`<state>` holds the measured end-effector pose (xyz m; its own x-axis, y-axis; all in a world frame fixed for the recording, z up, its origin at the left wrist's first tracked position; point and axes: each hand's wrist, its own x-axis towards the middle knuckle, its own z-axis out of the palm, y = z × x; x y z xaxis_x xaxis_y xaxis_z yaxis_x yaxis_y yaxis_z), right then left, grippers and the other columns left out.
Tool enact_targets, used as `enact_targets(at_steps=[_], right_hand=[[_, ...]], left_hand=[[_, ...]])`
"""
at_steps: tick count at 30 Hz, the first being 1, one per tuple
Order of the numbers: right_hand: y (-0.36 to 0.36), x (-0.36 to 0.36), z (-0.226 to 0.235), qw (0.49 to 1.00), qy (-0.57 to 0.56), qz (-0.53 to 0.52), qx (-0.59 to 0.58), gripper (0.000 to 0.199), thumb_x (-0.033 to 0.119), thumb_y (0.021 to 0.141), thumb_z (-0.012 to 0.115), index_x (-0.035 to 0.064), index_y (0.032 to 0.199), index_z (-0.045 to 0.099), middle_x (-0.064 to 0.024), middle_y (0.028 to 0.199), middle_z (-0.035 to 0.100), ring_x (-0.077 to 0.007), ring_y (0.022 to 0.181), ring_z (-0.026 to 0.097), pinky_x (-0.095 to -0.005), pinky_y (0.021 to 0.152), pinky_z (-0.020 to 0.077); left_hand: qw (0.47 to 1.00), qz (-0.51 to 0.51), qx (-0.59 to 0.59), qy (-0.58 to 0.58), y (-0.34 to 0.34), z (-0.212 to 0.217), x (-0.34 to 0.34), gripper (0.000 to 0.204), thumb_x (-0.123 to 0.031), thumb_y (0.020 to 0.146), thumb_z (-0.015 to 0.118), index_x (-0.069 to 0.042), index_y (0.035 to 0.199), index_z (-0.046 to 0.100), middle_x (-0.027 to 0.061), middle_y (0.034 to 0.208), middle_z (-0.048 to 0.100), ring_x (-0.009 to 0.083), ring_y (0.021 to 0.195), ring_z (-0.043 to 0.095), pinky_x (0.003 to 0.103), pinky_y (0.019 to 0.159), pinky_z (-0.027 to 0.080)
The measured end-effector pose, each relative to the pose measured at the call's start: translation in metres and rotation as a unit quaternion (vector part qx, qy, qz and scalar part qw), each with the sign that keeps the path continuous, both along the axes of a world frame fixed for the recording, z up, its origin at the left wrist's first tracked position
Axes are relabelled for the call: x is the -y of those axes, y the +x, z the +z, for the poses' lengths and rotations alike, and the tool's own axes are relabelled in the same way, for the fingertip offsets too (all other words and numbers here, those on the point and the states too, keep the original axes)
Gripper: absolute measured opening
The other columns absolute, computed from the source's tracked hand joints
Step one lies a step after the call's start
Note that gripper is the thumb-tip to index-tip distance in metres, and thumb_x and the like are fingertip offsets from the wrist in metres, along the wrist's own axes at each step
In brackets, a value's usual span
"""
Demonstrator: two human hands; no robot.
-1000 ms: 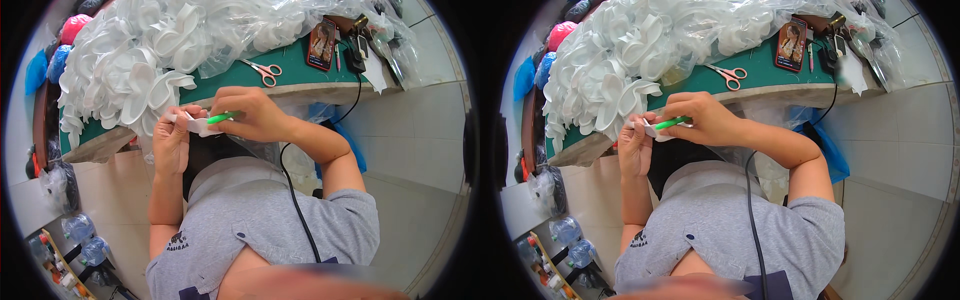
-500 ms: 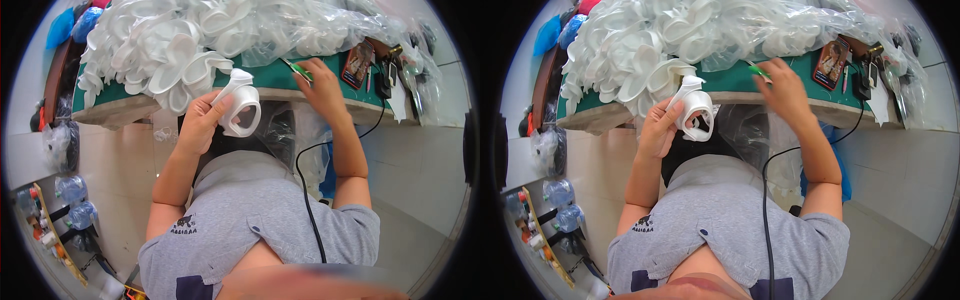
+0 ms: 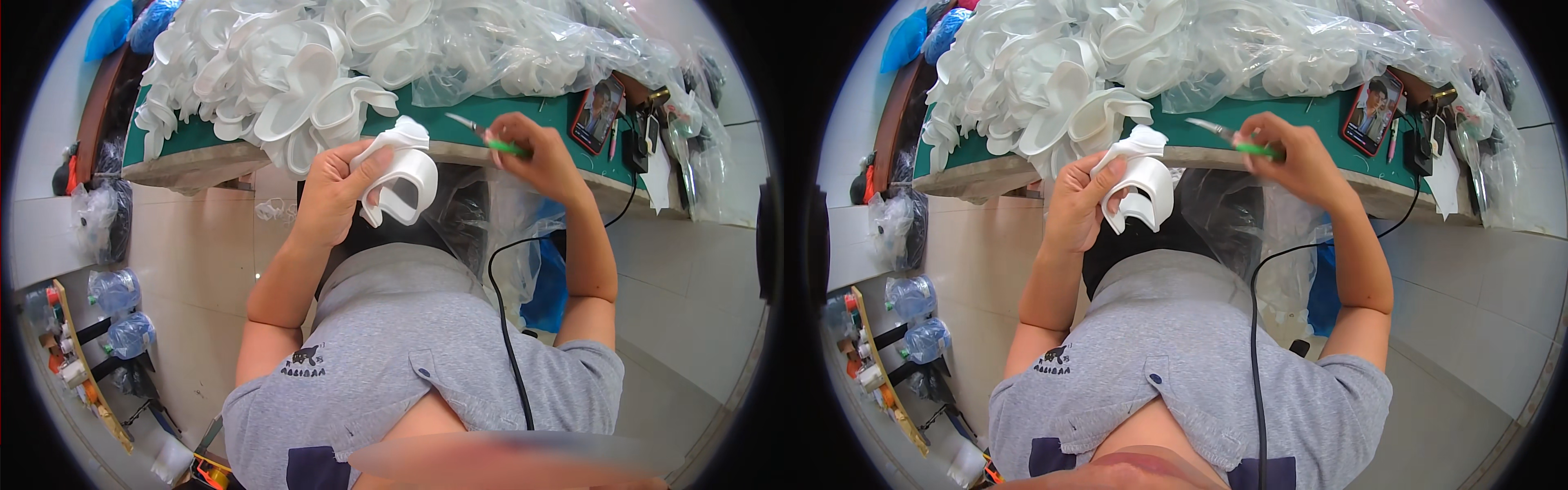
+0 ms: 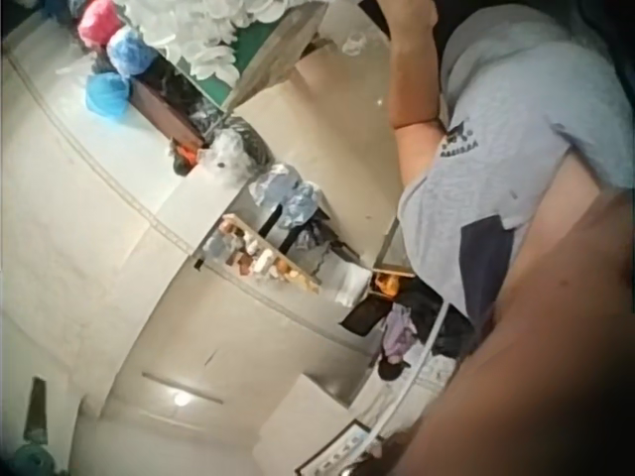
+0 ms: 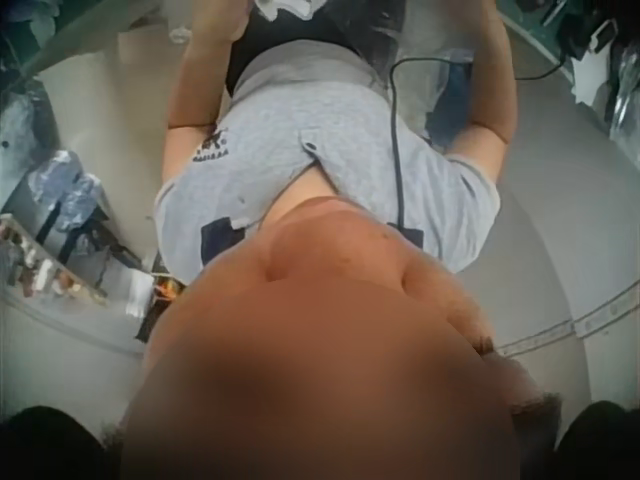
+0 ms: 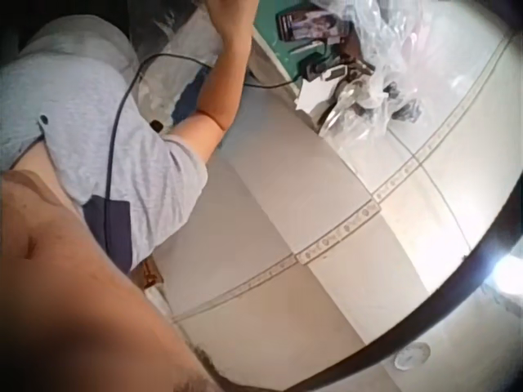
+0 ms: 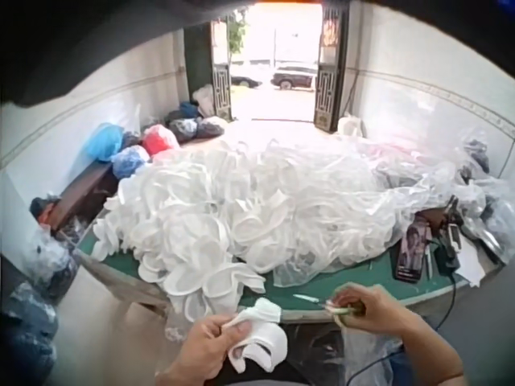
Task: Trim excess material from white toy components using a small cutting tool.
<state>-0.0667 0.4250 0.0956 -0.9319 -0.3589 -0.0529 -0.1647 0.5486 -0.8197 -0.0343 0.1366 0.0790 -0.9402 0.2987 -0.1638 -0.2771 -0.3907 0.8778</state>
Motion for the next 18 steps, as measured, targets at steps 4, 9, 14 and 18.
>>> enact_targets(at_steps=[4, 9, 14, 18], right_hand=[[0.023, 0.009, 0.019, 0.993, -0.063, 0.099, 0.013, 0.026, -0.001, 0.073, 0.068, 0.0010, 0.097, 0.059, 0.0019, 0.068, 0.060, -0.0006, 0.062, 0.052, -0.0155, 0.053, 0.0387], [0.025, 0.014, 0.024, 0.996, -0.003, 0.082, -0.022, 0.026, 0.001, 0.070, 0.072, 0.0024, 0.094, 0.062, 0.0012, 0.068, 0.062, -0.0009, 0.060, 0.054, -0.0128, 0.053, 0.0374], [0.024, 0.016, 0.026, 0.996, -0.029, 0.083, -0.004, 0.028, 0.001, 0.069, 0.073, 0.0026, 0.094, 0.062, 0.0011, 0.068, 0.062, -0.0006, 0.060, 0.055, -0.0130, 0.051, 0.0356], [0.025, 0.016, 0.023, 0.995, -0.043, 0.087, -0.002, 0.028, 0.001, 0.069, 0.073, 0.0025, 0.094, 0.061, 0.0012, 0.066, 0.062, -0.0005, 0.059, 0.054, -0.0132, 0.051, 0.0349]], left_hand=[[0.999, 0.013, -0.024, -0.028, 0.001, -0.002, 0.000, 0.029, -0.021, 0.088, 0.066, 0.002, 0.106, 0.066, 0.0003, 0.073, 0.064, 0.0013, 0.052, 0.048, 0.017, 0.046, 0.039], [0.997, 0.012, -0.046, -0.054, 0.002, 0.002, -0.002, 0.029, -0.022, 0.089, 0.066, 0.001, 0.106, 0.067, -0.0005, 0.073, 0.064, 0.0009, 0.053, 0.048, 0.016, 0.045, 0.039], [0.996, 0.012, -0.052, -0.078, 0.002, 0.005, -0.002, 0.028, -0.022, 0.089, 0.066, 0.001, 0.105, 0.067, -0.0010, 0.072, 0.063, 0.0003, 0.053, 0.048, 0.016, 0.046, 0.039], [0.995, 0.010, -0.057, -0.078, 0.002, 0.006, -0.001, 0.028, -0.022, 0.089, 0.066, 0.001, 0.105, 0.068, -0.0011, 0.072, 0.064, 0.0001, 0.054, 0.048, 0.016, 0.047, 0.039]])
